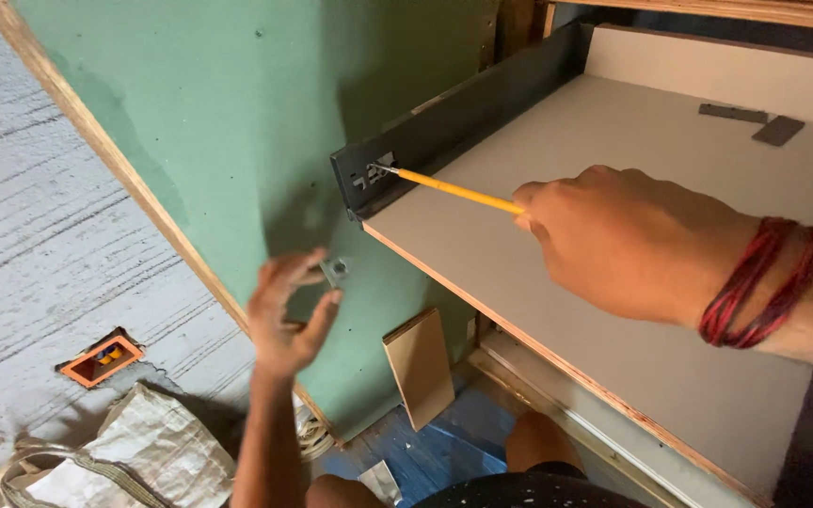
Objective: The person uses a screwdriver to tighten screws on a metal bracket attached to the side of a drawer. They work on both the left and right sides of the drawer, securing the hardware in place.
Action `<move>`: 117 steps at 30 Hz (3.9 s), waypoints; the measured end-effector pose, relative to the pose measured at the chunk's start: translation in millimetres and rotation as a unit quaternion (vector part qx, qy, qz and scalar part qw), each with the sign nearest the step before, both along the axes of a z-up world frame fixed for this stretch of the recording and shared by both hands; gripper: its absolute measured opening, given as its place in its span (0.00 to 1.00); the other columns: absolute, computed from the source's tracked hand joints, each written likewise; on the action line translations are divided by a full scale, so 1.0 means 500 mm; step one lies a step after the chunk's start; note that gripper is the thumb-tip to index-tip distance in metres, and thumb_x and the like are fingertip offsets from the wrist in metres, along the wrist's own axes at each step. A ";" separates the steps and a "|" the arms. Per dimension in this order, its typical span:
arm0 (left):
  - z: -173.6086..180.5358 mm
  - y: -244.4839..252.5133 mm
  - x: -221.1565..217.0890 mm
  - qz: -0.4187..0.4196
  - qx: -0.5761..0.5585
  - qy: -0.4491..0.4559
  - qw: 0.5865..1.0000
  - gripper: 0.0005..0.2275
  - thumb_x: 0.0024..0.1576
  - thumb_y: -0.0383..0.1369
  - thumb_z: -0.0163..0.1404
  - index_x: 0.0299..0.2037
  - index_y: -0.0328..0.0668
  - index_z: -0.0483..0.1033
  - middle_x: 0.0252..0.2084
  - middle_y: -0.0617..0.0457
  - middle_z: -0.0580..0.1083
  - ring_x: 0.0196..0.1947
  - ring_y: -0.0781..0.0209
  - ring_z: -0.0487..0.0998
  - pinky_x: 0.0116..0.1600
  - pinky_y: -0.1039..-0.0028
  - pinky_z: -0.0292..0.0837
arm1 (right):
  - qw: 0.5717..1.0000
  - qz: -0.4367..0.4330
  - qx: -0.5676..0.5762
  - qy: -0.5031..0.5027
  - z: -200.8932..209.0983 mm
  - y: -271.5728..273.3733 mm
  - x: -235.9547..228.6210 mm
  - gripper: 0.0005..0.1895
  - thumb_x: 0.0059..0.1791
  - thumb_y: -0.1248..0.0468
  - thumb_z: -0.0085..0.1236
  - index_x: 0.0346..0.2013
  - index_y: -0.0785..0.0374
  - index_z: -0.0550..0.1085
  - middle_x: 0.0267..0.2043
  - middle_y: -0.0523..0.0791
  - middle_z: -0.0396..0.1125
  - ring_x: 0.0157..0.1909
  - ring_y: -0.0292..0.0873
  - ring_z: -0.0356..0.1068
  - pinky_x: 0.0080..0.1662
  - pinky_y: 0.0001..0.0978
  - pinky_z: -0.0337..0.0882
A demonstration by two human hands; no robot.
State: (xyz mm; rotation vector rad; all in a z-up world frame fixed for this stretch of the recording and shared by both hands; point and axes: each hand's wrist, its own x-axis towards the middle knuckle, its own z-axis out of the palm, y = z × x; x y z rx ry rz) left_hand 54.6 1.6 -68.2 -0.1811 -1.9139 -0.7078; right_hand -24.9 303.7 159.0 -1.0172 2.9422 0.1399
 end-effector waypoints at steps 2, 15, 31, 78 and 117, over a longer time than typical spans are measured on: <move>-0.035 0.024 -0.012 -0.014 0.020 0.009 1.000 0.20 0.55 0.32 0.63 0.57 0.40 0.75 0.51 0.43 0.78 0.47 0.56 0.83 0.57 0.65 0.74 | 1.000 -0.012 0.018 0.009 0.010 -0.004 0.018 0.15 0.56 0.60 0.42 0.53 0.57 0.74 0.26 0.52 0.74 0.28 0.51 0.76 0.37 0.45 0.75; -0.336 0.150 -0.051 -0.124 0.288 -0.132 0.941 0.19 0.54 0.30 0.57 0.56 0.30 0.76 0.51 0.44 0.81 0.52 0.57 0.79 0.62 0.61 0.69 | 0.991 0.078 0.037 0.104 -0.019 0.023 -0.004 0.14 0.55 0.58 0.44 0.48 0.62 0.72 0.24 0.53 0.72 0.28 0.54 0.76 0.34 0.45 0.77; -0.556 0.224 0.017 -0.228 0.740 -0.075 0.629 0.17 0.61 0.30 0.44 0.60 0.40 0.66 0.39 0.49 0.75 0.38 0.59 0.78 0.47 0.66 0.69 | 0.995 -0.031 0.094 0.013 0.059 0.039 0.033 0.14 0.56 0.50 0.43 0.53 0.42 0.73 0.14 0.43 0.71 0.19 0.43 0.74 0.30 0.37 0.74; -0.236 0.305 -0.026 -0.274 0.498 -0.130 0.812 0.06 0.60 0.27 0.44 0.44 0.38 0.74 0.36 0.60 0.70 0.33 0.72 0.67 0.38 0.81 0.63 | 0.970 0.158 -0.163 0.087 -0.036 0.275 -0.043 0.18 0.49 0.55 0.56 0.51 0.51 0.79 0.40 0.40 0.80 0.37 0.41 0.81 0.39 0.37 0.77; 0.260 0.348 -0.097 -0.209 -0.170 -0.176 0.947 0.06 0.56 0.35 0.48 0.35 0.43 0.76 0.26 0.43 0.76 0.31 0.37 0.76 0.37 0.48 0.67 | 0.968 0.093 -0.228 0.037 -0.056 0.309 -0.048 0.11 0.52 0.64 0.52 0.46 0.62 0.78 0.28 0.41 0.72 0.28 0.34 0.73 0.32 0.26 0.74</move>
